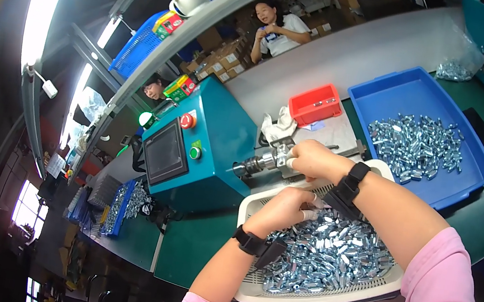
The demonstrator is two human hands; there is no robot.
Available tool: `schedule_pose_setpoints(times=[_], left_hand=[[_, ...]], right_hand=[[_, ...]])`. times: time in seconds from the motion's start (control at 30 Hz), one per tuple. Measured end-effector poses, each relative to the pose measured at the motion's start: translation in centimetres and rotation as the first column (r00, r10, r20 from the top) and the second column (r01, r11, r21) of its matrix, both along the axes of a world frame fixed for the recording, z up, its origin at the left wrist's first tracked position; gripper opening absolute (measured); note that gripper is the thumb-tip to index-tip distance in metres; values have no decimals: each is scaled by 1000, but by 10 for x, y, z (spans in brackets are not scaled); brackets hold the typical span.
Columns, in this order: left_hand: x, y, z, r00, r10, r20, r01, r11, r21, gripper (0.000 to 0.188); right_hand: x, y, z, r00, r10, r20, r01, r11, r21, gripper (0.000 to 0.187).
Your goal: The person picks up a metal component from a white basket, places it into the machine's clamp, and presses a button. After the machine processes the part, the person removes it from the clamp and places it into a blue tray, repeating this cycle.
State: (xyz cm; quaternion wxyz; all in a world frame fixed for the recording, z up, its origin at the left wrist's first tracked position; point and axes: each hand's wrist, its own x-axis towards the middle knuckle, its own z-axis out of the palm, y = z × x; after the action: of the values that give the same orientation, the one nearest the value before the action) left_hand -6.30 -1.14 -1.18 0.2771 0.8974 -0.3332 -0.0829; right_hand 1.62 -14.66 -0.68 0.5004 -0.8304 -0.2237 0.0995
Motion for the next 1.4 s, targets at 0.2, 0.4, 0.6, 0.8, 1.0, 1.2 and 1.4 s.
schedule_pose_setpoints(times=[0.2,0.4,0.6,0.8,1.0,1.2,1.4], left_hand=[[7,2,-3,999,-21,-43,19,999,-46,24],[11,6,-5,998,2,-67,-4,999,-36,24],[15,9,-18,999,-27,-35,25,998,-61,26],[14,14,-22,999,-12,-38,9,997,-83,27],[15,8,-14,998,-40,-48,36,996,-81,25],[15,11,-8,996,-44,-84,41,999,-33,25],[3,2,1,995,-11,-100,10,1000,-12,23]], right_hand=[[14,-8,13,966,-153,-208,149,988,-36,22],[10,12,49,983,-168,-71,124,903,-411,24],[17,39,31,888,-80,454,393,644,-656,28],[23,-10,65,815,-223,535,570,478,-668,24],[48,-134,14,827,-423,369,477,181,-860,26],[17,-56,56,834,-458,307,545,601,-585,32],[5,1,24,889,-418,186,448,878,-167,23]])
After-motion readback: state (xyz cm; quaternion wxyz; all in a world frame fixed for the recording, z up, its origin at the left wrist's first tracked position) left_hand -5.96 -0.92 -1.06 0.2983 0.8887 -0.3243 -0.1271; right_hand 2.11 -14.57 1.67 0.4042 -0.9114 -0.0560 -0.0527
